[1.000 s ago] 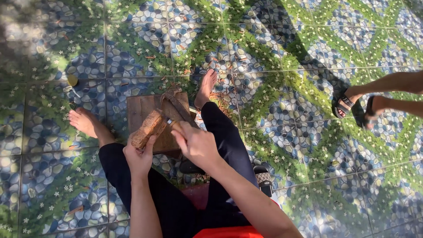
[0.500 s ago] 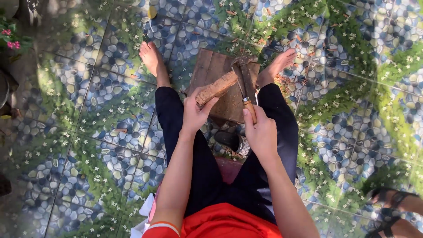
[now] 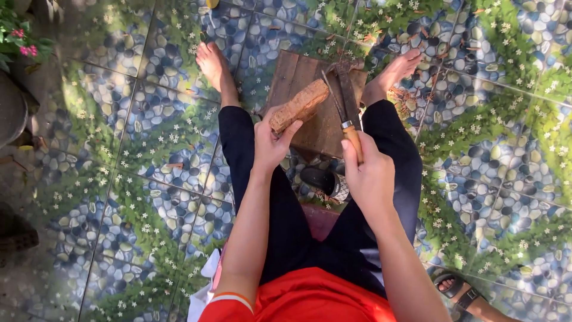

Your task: Carving a small piece of wood using a hand knife while sitting on a stool.

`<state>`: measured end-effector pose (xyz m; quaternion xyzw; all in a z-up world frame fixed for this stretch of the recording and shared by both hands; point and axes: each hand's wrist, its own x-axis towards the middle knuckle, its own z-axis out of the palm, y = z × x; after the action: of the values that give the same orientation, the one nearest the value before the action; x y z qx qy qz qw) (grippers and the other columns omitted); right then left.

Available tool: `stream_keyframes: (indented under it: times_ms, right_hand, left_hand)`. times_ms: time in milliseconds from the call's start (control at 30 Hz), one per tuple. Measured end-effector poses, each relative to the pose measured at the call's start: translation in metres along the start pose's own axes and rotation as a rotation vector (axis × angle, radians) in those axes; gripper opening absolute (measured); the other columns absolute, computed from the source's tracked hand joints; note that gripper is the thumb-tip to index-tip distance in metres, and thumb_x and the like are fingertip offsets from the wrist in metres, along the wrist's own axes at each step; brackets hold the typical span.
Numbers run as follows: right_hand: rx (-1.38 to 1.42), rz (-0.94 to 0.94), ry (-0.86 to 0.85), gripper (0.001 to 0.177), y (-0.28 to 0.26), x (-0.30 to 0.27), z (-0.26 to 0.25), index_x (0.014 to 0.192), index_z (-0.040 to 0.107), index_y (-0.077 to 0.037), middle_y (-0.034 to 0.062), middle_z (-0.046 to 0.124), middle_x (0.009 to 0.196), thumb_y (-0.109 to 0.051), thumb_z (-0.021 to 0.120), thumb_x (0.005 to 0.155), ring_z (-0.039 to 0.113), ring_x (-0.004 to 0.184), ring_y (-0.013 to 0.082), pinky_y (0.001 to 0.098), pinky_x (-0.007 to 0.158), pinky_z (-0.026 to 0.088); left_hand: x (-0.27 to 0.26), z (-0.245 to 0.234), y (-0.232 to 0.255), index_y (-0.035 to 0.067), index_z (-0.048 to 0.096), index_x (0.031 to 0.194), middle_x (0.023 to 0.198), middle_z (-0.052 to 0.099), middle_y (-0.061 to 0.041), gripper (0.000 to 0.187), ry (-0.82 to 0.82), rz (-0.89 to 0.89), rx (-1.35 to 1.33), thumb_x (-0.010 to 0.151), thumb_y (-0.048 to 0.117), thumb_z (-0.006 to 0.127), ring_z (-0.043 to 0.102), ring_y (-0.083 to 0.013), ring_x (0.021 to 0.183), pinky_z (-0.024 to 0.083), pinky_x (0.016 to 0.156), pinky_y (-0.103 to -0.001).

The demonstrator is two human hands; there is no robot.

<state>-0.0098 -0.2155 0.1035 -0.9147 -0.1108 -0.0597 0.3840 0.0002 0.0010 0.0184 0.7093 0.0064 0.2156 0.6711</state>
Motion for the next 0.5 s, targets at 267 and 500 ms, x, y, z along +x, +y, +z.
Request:
stream_keyframes:
  times_ms: [267, 500]
  right_hand:
    - [-0.033, -0.132, 0.048, 0.019, -0.016, 0.002, 0.014, 0.114, 0.070, -0.005, 0.0123, 0.064, 0.060, -0.020, 0.068, 0.104, 0.066, 0.055, 0.0362, 0.0396, 0.049, 0.050]
    - [-0.095, -0.167, 0.079, 0.020, -0.019, 0.001, 0.009, 0.116, 0.070, -0.009, 0.0078, 0.062, 0.059, -0.026, 0.066, 0.106, 0.066, 0.055, 0.0336, 0.0408, 0.052, 0.051]
  left_hand:
    - [0.007, 0.000, 0.007, 0.002, 0.068, 0.127, 0.099, 0.075, -0.024, 0.027, -0.021, 0.047, 0.008, 0.101, 0.007, 0.073, 0.073, -0.0430, 0.097, 0.058, 0.078, -0.046]
    - [0.002, 0.004, 0.014, 0.000, 0.068, 0.124, 0.102, 0.074, -0.025, 0.025, -0.020, 0.045, 0.012, 0.101, 0.008, 0.073, 0.071, -0.0470, 0.099, 0.059, 0.082, -0.056]
